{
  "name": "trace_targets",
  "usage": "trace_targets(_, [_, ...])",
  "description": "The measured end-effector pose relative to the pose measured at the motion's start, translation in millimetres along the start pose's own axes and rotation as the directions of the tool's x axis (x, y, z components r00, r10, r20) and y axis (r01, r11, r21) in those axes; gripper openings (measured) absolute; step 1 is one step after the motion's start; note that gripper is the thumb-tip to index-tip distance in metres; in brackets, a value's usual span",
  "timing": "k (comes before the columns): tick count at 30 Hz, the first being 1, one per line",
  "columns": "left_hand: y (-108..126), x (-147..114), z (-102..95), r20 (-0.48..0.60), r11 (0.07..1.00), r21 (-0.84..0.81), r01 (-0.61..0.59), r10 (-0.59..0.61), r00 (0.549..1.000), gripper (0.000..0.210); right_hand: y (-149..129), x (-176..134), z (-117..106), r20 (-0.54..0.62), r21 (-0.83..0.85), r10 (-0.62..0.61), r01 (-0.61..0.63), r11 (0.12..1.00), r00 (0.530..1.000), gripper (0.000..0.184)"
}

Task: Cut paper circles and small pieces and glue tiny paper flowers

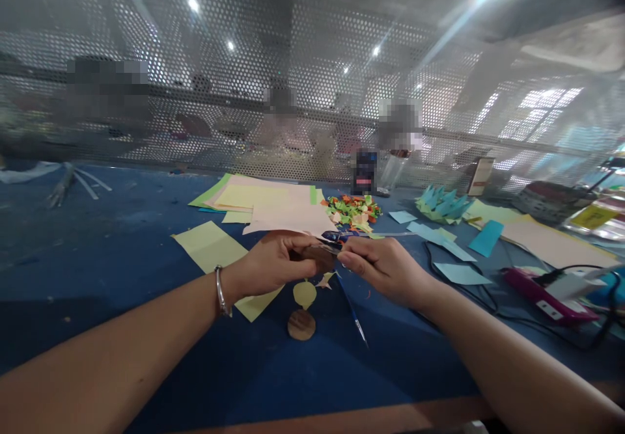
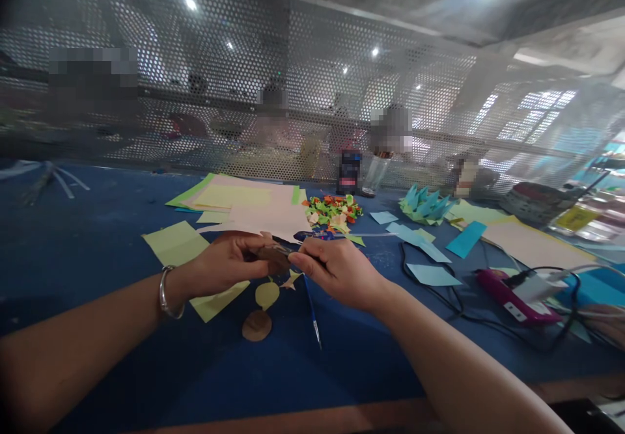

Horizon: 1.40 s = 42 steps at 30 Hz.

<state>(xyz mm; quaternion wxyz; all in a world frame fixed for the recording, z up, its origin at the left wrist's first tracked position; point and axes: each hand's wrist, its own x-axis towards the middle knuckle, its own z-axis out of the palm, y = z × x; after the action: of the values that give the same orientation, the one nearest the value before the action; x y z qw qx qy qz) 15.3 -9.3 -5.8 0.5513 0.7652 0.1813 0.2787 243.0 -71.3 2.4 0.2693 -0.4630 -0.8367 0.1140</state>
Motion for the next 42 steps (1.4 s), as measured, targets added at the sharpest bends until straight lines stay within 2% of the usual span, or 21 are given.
trace_targets(9, [2.6,-0.8,0.7,-0.013,0.994,-0.107,0.01,-0.012,1.0,0.018,-2.0,-1.2,-2.7,-0.028,0.021,0.0,0.0,1.0,1.0,0.042])
trace_targets(18, [1.8,-1.7,2.4,0.001,0.989,-0.146,0.029,-0.029,1.0,0.017,-3.5,-1.7,-1.1,-0.036,0.03,0.008,-0.007,1.0,0.999,0.045])
trace_targets(28, [1.1,-0.4,4.6,-0.079,0.991,-0.122,0.046,-0.056,0.995,0.019,0.0,0.8,-0.7,-0.059,0.009,0.018,-0.018,1.0,0.998,0.046])
trace_targets(36, [4.7,-0.1,3.1,-0.103,0.999,-0.036,-0.003,-0.001,0.995,0.015,-0.5,0.1,-0.9,-0.062,-0.007,0.015,-0.015,1.0,0.998,0.046])
trace_targets(42, [5.1,-0.5,2.2,-0.106,0.999,-0.036,0.028,-0.031,0.994,0.014,1.3,0.6,-0.8,-0.068,-0.002,0.006,-0.006,1.0,0.998,0.046])
